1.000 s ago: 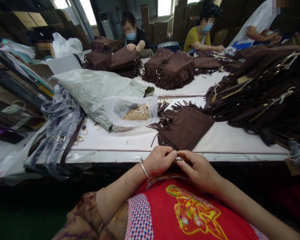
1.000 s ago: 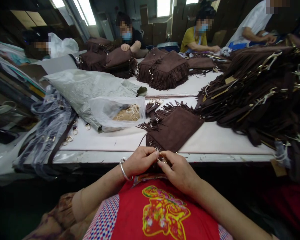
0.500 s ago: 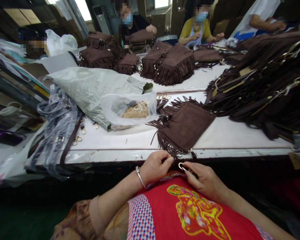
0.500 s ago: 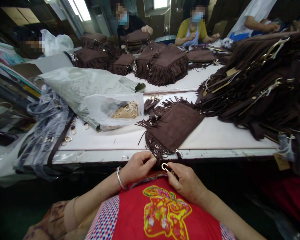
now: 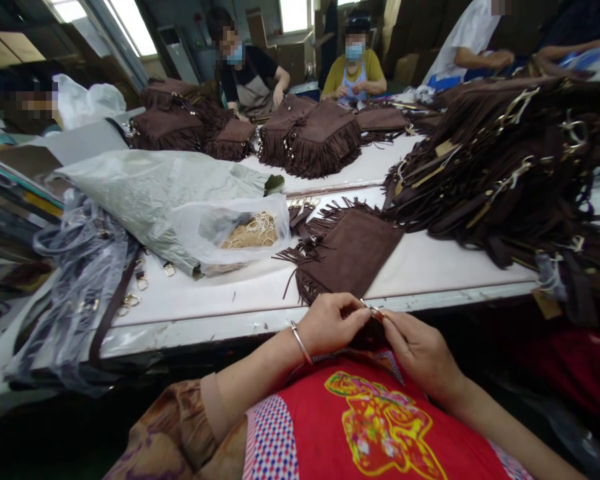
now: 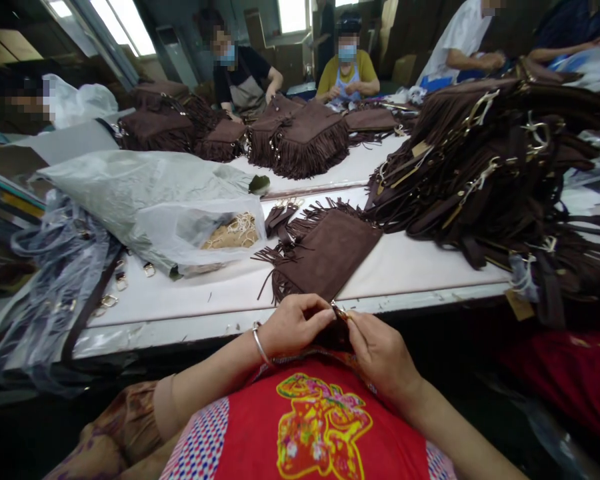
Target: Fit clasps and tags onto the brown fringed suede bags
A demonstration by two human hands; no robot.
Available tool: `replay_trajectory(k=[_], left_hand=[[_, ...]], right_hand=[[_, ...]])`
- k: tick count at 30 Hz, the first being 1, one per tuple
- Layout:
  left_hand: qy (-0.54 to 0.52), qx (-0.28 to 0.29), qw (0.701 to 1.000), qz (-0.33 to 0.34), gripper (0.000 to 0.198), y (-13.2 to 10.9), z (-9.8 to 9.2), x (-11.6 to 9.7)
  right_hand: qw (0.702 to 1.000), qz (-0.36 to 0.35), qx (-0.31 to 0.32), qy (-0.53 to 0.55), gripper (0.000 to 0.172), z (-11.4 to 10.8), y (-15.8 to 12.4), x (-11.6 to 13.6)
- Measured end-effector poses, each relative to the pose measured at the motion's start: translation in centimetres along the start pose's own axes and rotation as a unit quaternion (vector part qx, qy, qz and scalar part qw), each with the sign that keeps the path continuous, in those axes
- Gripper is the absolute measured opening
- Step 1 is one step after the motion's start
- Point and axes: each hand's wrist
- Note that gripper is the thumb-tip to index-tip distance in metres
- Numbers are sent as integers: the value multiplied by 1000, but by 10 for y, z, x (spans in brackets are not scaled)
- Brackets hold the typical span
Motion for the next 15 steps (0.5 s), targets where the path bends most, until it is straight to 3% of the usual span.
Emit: replay_trajectory(k=[3, 6, 10, 15], left_hand=[[-157, 26, 974, -162, 35, 0, 6, -1], [-264, 1, 930, -255, 28, 1, 11, 1], [-346, -9, 891, -293, 22, 1, 15, 4], [-344, -13, 896, -282, 22, -2, 17, 4]], right_hand=[[992, -96, 2, -78, 29, 3, 3, 2], [984, -138, 2, -112, 32, 6, 4, 3], [991, -117, -19, -61, 33, 11, 4, 4], [999, -38, -34, 7, 24, 17, 2, 6]])
Point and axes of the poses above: each hand's wrist, its own y-axis towards the middle knuckle, its own z-axis out of the palm, x = y × z, and after that the axes turned 3 degrees about -x, right-handed
